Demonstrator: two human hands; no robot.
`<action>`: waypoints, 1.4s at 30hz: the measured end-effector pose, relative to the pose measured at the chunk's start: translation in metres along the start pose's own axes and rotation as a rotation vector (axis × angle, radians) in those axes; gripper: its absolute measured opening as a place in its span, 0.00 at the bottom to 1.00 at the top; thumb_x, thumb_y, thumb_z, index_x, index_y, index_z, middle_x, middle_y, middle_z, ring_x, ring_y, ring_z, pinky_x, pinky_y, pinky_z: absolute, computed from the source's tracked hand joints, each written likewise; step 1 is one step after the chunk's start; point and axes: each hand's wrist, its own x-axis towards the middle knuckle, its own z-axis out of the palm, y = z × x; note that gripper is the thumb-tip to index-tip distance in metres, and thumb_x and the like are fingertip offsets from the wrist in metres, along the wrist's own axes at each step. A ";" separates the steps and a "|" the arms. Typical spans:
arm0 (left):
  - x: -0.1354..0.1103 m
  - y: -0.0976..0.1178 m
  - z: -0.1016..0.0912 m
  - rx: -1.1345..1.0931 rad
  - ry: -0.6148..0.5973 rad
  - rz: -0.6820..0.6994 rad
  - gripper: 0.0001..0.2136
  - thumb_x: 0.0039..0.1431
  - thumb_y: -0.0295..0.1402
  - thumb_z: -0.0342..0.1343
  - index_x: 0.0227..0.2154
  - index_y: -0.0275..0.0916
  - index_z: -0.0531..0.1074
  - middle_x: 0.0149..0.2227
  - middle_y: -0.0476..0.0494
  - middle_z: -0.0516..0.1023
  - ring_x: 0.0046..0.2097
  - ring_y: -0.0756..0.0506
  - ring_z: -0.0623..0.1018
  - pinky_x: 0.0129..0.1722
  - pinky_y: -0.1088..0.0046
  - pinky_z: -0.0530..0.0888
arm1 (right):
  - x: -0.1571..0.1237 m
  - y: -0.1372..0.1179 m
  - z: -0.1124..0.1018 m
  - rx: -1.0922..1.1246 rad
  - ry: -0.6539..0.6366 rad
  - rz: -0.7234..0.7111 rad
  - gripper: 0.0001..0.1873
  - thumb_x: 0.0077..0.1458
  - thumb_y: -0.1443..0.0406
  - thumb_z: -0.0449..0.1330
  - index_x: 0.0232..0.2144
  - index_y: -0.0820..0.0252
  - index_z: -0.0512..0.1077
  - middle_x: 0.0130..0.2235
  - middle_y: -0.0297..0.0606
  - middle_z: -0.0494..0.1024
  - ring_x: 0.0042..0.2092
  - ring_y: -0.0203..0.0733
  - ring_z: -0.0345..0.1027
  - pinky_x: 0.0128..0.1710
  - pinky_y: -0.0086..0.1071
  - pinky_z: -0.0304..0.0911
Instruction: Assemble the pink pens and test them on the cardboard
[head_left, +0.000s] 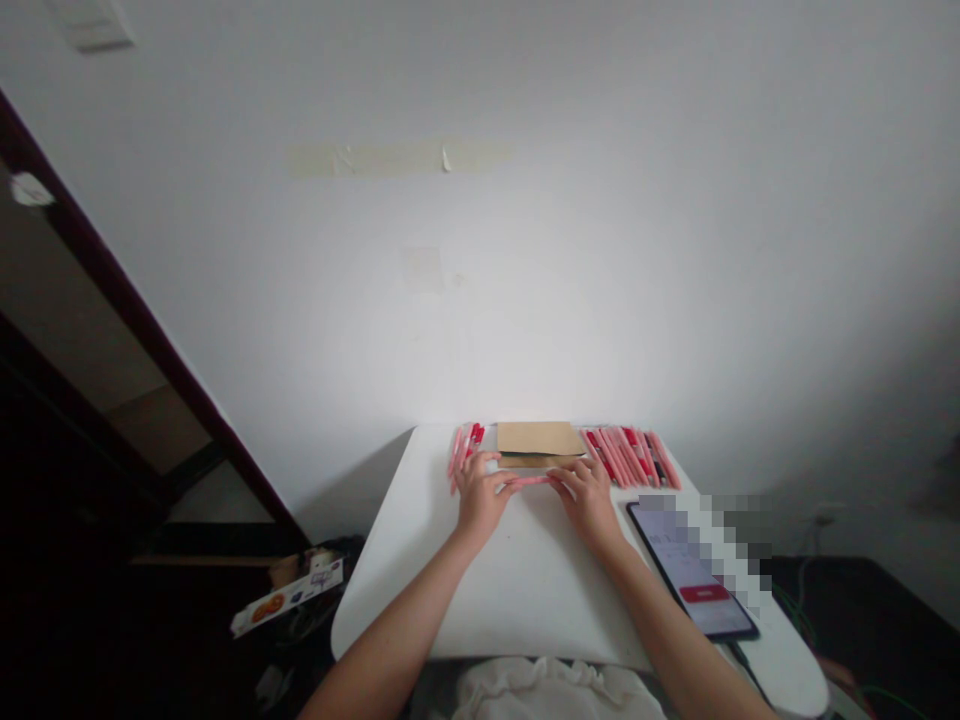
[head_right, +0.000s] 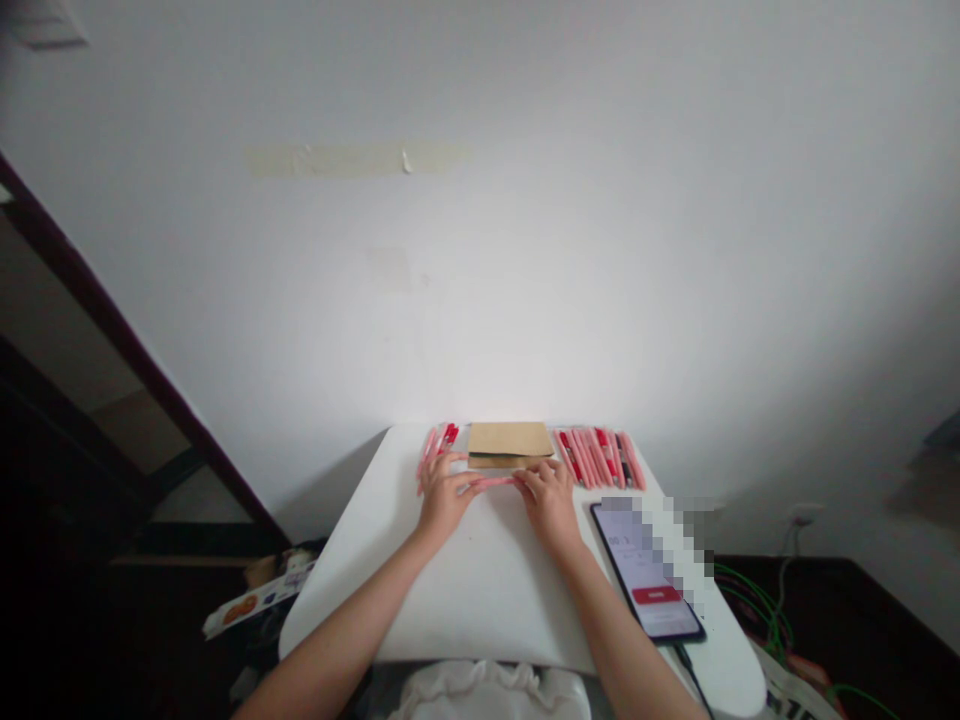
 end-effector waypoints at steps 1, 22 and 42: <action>0.000 0.000 0.000 -0.003 0.001 -0.001 0.05 0.49 0.35 0.68 0.30 0.50 0.82 0.47 0.44 0.76 0.54 0.38 0.71 0.59 0.45 0.64 | 0.000 0.000 0.000 -0.002 0.000 -0.001 0.10 0.63 0.60 0.57 0.40 0.52 0.78 0.38 0.41 0.77 0.46 0.50 0.62 0.47 0.45 0.61; 0.001 0.001 0.000 -0.011 0.006 -0.023 0.05 0.50 0.35 0.68 0.31 0.51 0.82 0.47 0.44 0.76 0.54 0.39 0.71 0.59 0.48 0.65 | 0.000 -0.005 -0.004 -0.008 -0.084 0.035 0.12 0.63 0.60 0.56 0.47 0.52 0.74 0.44 0.43 0.74 0.48 0.50 0.64 0.47 0.43 0.63; 0.002 0.003 -0.002 -0.035 0.018 -0.010 0.05 0.49 0.35 0.68 0.32 0.51 0.82 0.47 0.44 0.76 0.53 0.40 0.72 0.59 0.50 0.65 | 0.000 -0.005 -0.003 0.006 -0.058 0.036 0.10 0.64 0.62 0.54 0.40 0.53 0.76 0.44 0.43 0.73 0.47 0.49 0.63 0.46 0.43 0.61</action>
